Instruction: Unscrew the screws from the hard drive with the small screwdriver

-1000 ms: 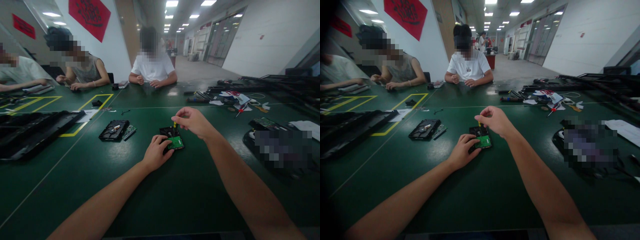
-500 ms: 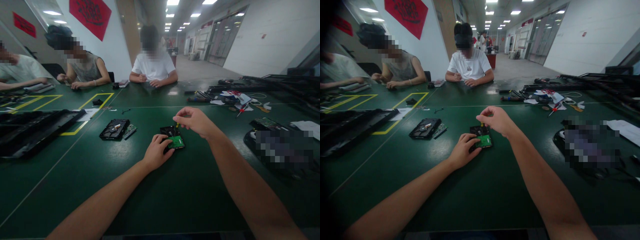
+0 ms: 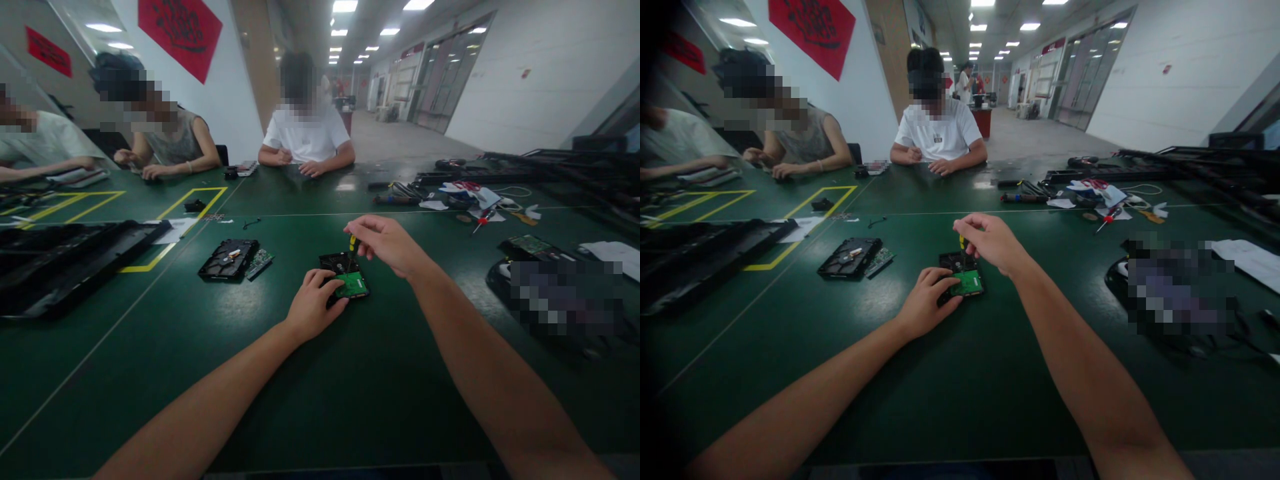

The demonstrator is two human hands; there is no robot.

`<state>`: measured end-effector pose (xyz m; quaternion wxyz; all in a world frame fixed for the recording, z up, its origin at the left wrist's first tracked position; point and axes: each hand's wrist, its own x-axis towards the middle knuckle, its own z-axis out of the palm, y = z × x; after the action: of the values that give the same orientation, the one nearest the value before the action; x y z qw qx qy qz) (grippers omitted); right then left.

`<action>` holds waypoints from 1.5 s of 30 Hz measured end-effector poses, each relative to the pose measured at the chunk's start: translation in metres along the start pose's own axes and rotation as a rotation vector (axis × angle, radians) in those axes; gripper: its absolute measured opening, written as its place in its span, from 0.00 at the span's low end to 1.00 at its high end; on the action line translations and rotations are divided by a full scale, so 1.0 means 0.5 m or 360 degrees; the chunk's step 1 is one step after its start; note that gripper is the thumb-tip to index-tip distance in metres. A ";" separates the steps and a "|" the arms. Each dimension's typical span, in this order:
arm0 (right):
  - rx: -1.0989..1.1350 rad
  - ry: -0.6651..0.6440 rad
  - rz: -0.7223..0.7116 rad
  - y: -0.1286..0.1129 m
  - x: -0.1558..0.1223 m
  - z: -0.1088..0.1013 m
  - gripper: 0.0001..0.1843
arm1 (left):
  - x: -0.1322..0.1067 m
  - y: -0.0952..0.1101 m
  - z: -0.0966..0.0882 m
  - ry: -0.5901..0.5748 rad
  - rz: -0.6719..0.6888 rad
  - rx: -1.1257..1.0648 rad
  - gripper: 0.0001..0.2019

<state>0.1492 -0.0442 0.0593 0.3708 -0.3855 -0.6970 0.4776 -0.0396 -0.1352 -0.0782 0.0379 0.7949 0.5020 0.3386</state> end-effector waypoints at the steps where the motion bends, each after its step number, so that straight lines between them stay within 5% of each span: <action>1: -0.0052 -0.0008 -0.0026 -0.001 -0.002 -0.001 0.10 | 0.000 0.000 0.000 0.0002 0.0000 0.0002 0.18; 17: -0.0127 -0.0043 -0.0127 -0.001 -0.004 -0.003 0.04 | -0.001 -0.002 0.002 -0.0005 0.0013 0.0013 0.18; 31: 0.0178 -0.0136 0.0136 -0.010 -0.004 -0.007 0.04 | 0.000 0.001 -0.004 -0.0008 0.0011 0.0007 0.18; 40: -0.0051 -0.0290 -0.0046 -0.013 -0.006 -0.018 0.14 | -0.001 -0.001 -0.001 0.0006 0.0015 0.0013 0.18; 45: -0.0093 -0.0144 0.0013 -0.015 -0.010 -0.011 0.04 | -0.001 -0.001 0.000 -0.0005 0.0006 0.0009 0.18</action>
<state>0.1550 -0.0483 0.0670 0.3255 -0.3770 -0.7252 0.4754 -0.0402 -0.1355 -0.0788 0.0358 0.7964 0.5014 0.3361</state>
